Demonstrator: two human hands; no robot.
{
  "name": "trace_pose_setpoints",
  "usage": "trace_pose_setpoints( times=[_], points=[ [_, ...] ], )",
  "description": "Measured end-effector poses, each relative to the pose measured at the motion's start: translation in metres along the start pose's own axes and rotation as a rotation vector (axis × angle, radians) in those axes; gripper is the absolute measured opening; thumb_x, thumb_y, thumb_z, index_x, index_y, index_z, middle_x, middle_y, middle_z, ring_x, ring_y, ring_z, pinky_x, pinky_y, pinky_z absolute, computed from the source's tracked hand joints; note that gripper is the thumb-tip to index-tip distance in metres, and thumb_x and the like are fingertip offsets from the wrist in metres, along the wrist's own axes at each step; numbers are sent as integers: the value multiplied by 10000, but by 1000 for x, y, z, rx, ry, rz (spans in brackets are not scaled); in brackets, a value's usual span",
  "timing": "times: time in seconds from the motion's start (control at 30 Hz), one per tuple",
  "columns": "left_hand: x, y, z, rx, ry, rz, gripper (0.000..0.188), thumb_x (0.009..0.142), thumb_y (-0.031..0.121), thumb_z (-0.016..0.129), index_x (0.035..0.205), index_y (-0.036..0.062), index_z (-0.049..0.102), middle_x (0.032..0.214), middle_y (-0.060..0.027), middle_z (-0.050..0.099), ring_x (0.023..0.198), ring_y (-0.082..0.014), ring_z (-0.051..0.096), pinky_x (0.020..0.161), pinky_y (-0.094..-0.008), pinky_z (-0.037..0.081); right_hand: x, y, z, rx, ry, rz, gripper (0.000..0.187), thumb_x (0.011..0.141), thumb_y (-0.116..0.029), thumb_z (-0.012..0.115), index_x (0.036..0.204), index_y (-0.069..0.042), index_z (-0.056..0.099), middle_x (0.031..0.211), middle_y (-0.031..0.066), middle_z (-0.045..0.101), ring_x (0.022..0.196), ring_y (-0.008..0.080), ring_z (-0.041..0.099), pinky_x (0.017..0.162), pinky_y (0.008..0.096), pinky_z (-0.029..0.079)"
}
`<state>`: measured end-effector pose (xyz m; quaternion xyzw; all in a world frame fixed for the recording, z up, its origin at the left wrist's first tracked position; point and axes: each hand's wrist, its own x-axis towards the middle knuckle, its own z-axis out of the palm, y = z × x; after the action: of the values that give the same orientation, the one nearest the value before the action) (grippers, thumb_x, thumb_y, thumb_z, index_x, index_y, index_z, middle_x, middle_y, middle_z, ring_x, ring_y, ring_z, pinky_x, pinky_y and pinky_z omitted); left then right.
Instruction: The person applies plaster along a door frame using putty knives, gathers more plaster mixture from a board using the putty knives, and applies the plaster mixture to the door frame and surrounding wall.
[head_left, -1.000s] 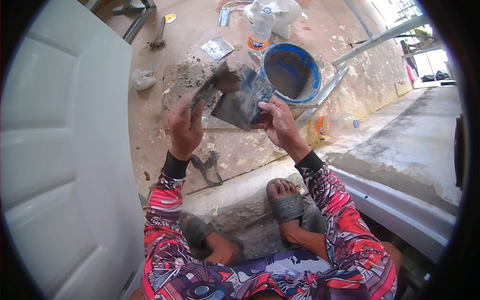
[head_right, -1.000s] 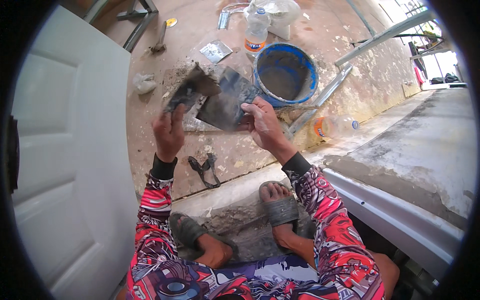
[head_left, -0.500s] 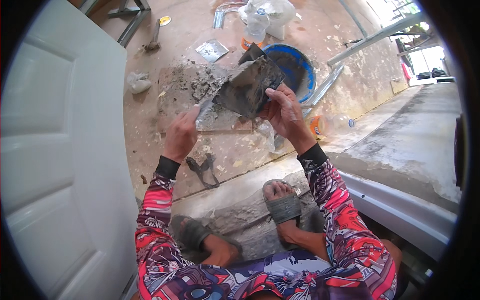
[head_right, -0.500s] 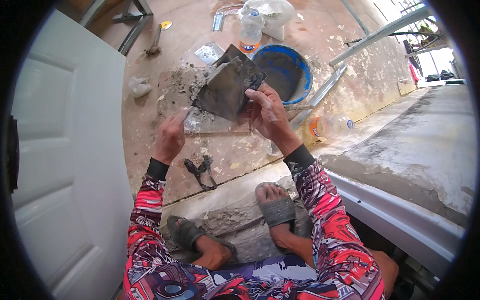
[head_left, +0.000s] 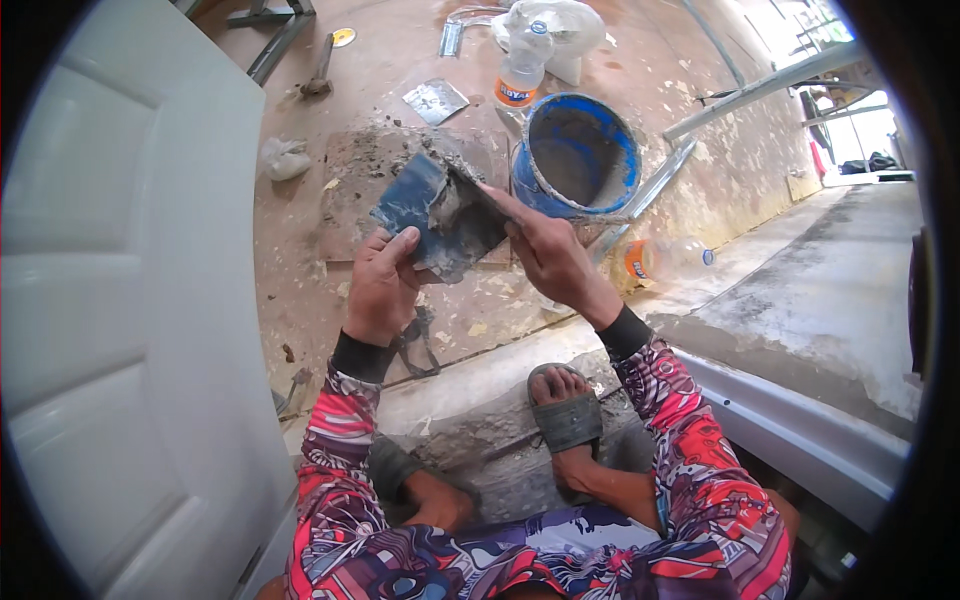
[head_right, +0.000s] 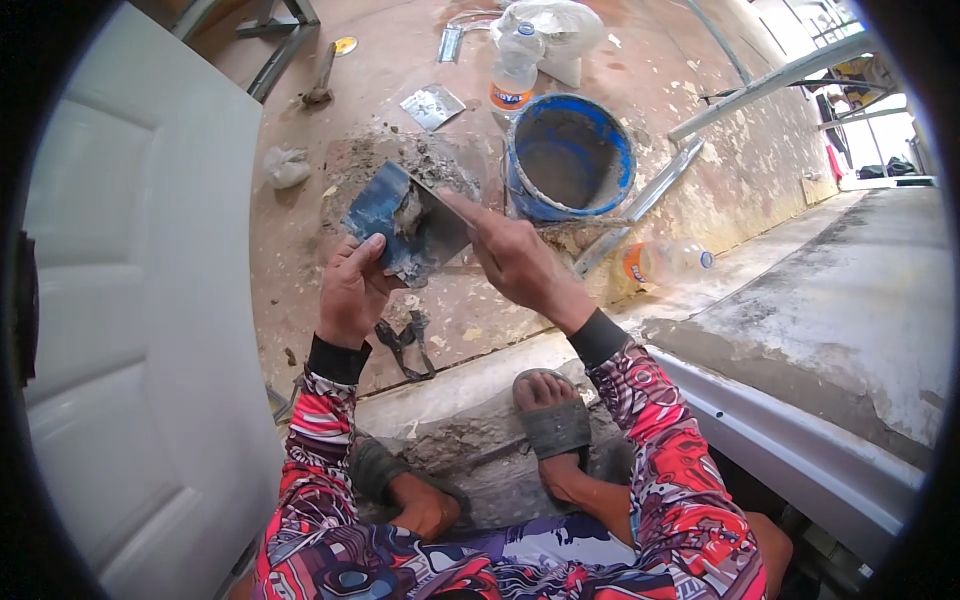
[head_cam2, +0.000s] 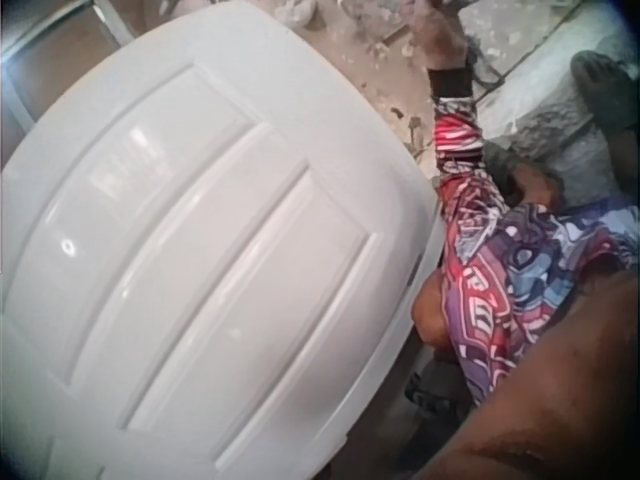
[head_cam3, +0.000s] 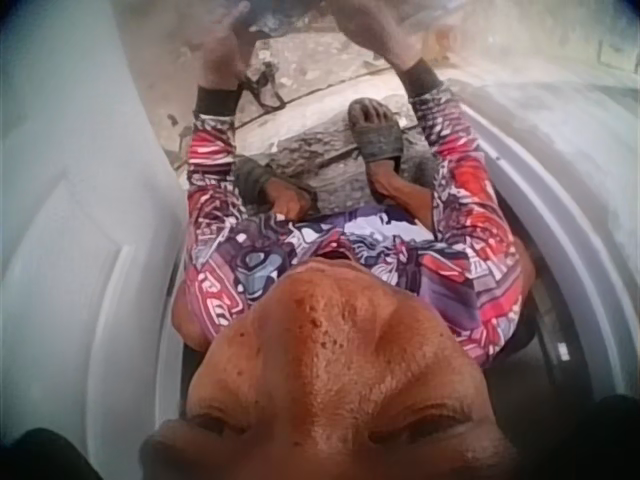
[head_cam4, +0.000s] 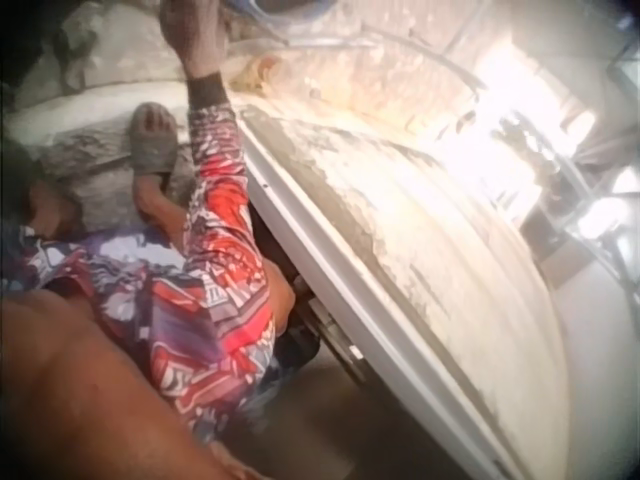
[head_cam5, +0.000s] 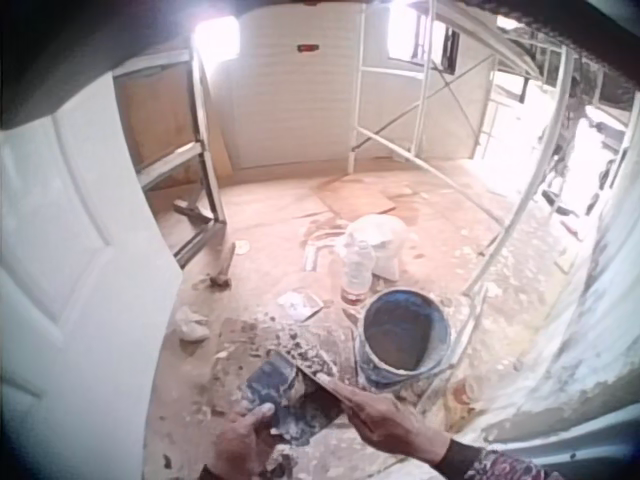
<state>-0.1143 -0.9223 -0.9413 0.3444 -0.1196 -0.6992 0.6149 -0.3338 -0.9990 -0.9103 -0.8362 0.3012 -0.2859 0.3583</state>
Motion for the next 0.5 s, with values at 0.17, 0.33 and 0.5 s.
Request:
trace_pose_setpoints(
  times=[0.17, 0.33, 0.5],
  points=[
    [2, 10, -16, 21, -2, -2, 209, 985, 90, 506, 1163, 11, 583, 1126, -118, 675, 993, -252, 688, 810, -456, 602, -14, 8, 13, -173, -107, 37, 647, 838, 35, 534, 1457, -20, 354, 1084, 285, 629, 890, 426, 639, 755, 493, 519],
    [5, 21, -19, -39, 38, 56, 147, 975, 55, 524, 1078, 26, 623, 1041, -103, 694, 940, -209, 690, 809, -383, 590, -23, 27, 18, -308, -218, 233, 434, 870, -28, 515, 1297, 38, 468, 1034, 322, 613, 823, 423, 639, 686, 488, 514],
    [14, 34, -19, 725, 74, 549, 194, 940, -2, 593, 1122, 2, 661, 888, -69, 699, 790, -113, 650, 668, -258, 491, -26, 51, 26, 389, 30, 666, 214, 931, -76, 500, 1124, 9, 533, 988, 201, 673, 775, 324, 689, 632, 427, 570]
  ],
)
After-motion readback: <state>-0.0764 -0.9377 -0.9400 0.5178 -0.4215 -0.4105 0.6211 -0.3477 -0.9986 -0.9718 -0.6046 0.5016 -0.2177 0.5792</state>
